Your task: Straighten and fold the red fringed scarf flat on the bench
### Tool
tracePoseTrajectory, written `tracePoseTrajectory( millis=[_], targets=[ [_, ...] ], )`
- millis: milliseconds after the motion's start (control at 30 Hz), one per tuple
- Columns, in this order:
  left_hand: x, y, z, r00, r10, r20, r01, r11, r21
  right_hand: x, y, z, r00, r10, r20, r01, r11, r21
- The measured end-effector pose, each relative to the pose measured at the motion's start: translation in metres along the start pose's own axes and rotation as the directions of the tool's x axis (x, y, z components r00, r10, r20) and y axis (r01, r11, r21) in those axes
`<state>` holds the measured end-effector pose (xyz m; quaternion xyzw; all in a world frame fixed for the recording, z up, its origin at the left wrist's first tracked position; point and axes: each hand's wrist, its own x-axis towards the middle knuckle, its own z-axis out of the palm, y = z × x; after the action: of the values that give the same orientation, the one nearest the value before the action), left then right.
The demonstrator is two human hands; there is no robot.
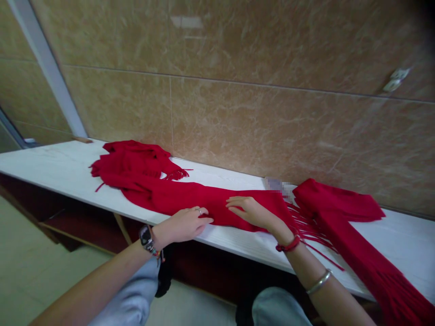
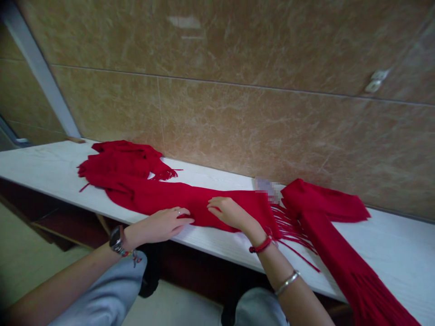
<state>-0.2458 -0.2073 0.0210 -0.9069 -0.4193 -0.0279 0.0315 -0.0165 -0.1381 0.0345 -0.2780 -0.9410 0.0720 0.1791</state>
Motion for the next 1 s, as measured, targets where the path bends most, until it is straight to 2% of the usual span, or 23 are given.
tracePoseTrajectory(
  millis=[67,100,233,300,433,500,600,667,767,867,1000],
  targets=[
    [-0.001,0.002,0.000,0.998,-0.047,0.037,0.048,0.998,-0.040,0.015,0.000,-0.001,0.998,0.048,-0.032,-0.048,0.999,0.000],
    [-0.002,0.002,0.000,0.994,-0.079,0.071,0.084,0.995,-0.059,0.021,-0.001,0.003,0.999,0.041,-0.002,-0.041,0.999,-0.001],
    [-0.006,0.005,-0.003,0.953,-0.178,0.245,0.215,0.967,-0.135,0.034,-0.004,0.035,0.966,-0.029,0.258,0.038,0.999,-0.030],
    [-0.008,0.006,-0.005,0.938,-0.185,0.292,0.239,0.957,-0.163,0.034,-0.001,0.049,0.951,0.014,0.309,0.010,0.997,-0.076],
    [-0.009,0.010,-0.007,0.931,-0.193,0.309,0.259,0.947,-0.189,0.036,0.015,0.055,0.934,0.185,0.306,-0.132,0.973,-0.187],
    [-0.009,0.012,-0.006,0.927,-0.228,0.296,0.292,0.937,-0.193,0.041,0.018,0.052,0.937,0.208,0.280,-0.148,0.964,-0.223],
    [-0.012,0.011,-0.005,0.918,-0.275,0.286,0.337,0.921,-0.196,0.050,0.014,0.051,0.954,0.071,0.293,-0.021,0.985,-0.172],
    [-0.015,0.009,-0.005,0.920,-0.250,0.302,0.322,0.921,-0.219,0.056,0.009,0.055,0.937,-0.025,0.347,0.065,0.992,-0.104],
    [-0.019,0.005,-0.005,0.920,-0.214,0.329,0.303,0.920,-0.250,0.062,0.013,0.060,0.924,-0.049,0.380,0.086,0.993,-0.082],
    [-0.021,0.005,-0.007,0.912,-0.254,0.323,0.339,0.909,-0.241,0.068,0.033,0.060,0.937,0.017,0.350,0.033,0.990,-0.135],
    [-0.019,0.008,-0.007,0.912,-0.270,0.307,0.347,0.908,-0.233,0.079,0.055,0.056,0.938,0.178,0.298,-0.110,0.967,-0.231]
  ],
)
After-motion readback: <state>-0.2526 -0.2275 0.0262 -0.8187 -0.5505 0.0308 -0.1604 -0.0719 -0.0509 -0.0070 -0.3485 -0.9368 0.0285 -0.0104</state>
